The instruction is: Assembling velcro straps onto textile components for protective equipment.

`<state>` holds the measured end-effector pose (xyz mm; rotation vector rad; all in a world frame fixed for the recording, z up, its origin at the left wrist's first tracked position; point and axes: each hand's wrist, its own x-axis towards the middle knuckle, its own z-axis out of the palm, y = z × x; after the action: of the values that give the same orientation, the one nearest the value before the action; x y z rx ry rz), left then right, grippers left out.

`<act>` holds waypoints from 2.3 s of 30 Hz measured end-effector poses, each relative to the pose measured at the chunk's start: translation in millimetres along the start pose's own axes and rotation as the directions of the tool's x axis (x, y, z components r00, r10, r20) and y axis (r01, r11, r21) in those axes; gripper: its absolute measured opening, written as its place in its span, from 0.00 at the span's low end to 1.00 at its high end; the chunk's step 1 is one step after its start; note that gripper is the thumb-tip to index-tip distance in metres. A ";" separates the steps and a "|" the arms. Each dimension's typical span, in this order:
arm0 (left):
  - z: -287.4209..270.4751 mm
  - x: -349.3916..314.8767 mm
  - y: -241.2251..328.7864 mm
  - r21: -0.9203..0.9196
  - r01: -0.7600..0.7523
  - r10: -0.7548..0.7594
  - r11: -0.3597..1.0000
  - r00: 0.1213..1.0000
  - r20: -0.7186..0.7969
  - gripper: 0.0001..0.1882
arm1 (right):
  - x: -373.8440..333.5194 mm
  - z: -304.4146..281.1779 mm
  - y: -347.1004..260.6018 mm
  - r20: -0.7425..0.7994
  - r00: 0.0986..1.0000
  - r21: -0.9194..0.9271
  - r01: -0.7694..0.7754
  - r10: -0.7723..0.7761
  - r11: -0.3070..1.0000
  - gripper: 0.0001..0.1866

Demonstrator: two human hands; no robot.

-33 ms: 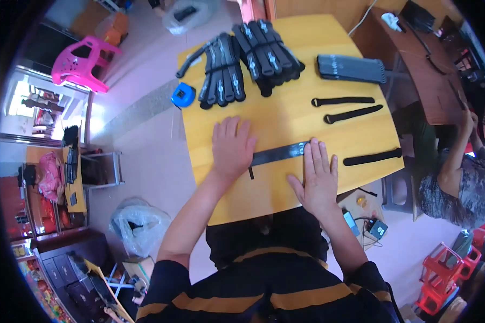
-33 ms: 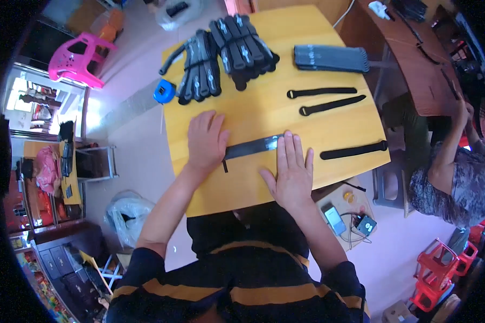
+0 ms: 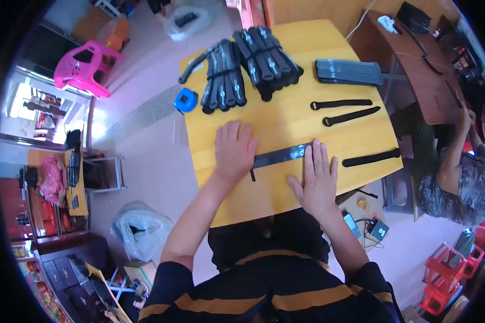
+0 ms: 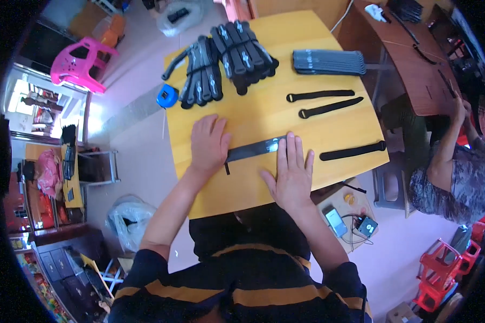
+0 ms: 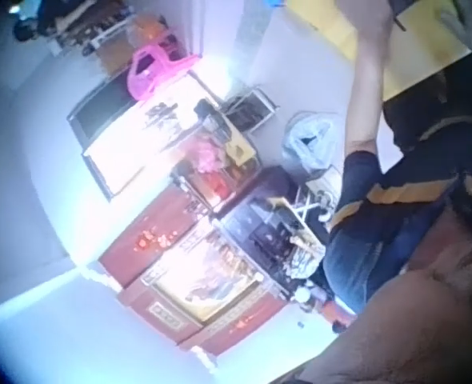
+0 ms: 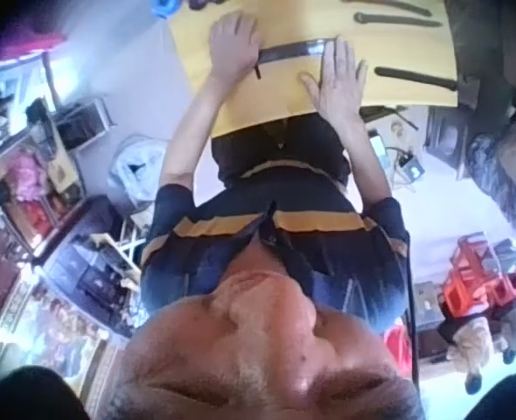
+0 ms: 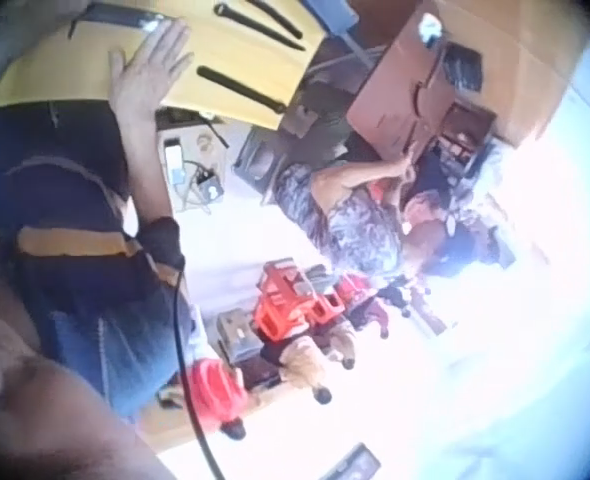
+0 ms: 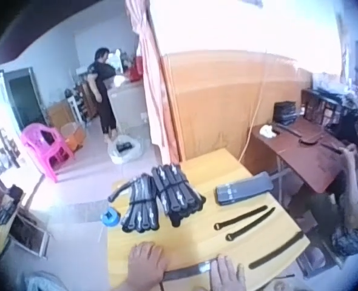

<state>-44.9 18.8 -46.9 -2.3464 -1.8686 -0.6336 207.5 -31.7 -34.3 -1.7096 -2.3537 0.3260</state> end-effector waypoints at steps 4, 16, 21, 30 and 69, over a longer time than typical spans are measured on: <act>-3.3 3.2 5.9 -0.071 -0.042 0.036 0.997 0.997 -0.072 0.19 | -4.0 -14.2 -43.0 0.015 0.967 0.092 0.250 -0.252 0.964 0.50; 1.8 4.6 1.1 -0.038 -0.070 0.066 0.997 0.992 -0.103 0.19 | -2.2 5.0 -15.6 0.035 0.990 -0.009 0.136 -0.136 0.991 0.51; -1.8 6.8 6.2 -0.038 -0.029 0.026 0.999 0.997 -0.076 0.18 | -5.9 -6.4 5.6 0.006 1.000 0.057 -0.022 0.021 0.998 0.50; -13.5 39.4 25.3 -0.032 -0.086 0.088 0.996 0.994 0.066 0.18 | -12.9 3.4 15.0 -0.050 0.998 0.064 -0.035 0.038 0.997 0.49; -132.7 -84.4 76.2 -0.451 -0.010 0.090 0.892 0.984 0.156 0.05 | -55.2 -77.9 -33.9 -0.022 0.952 0.534 0.270 -0.306 0.801 0.09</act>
<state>-23.1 -119.0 58.3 -2.8049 -1.8838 -0.9792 216.8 -90.4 47.7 -1.0772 -2.2281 0.8932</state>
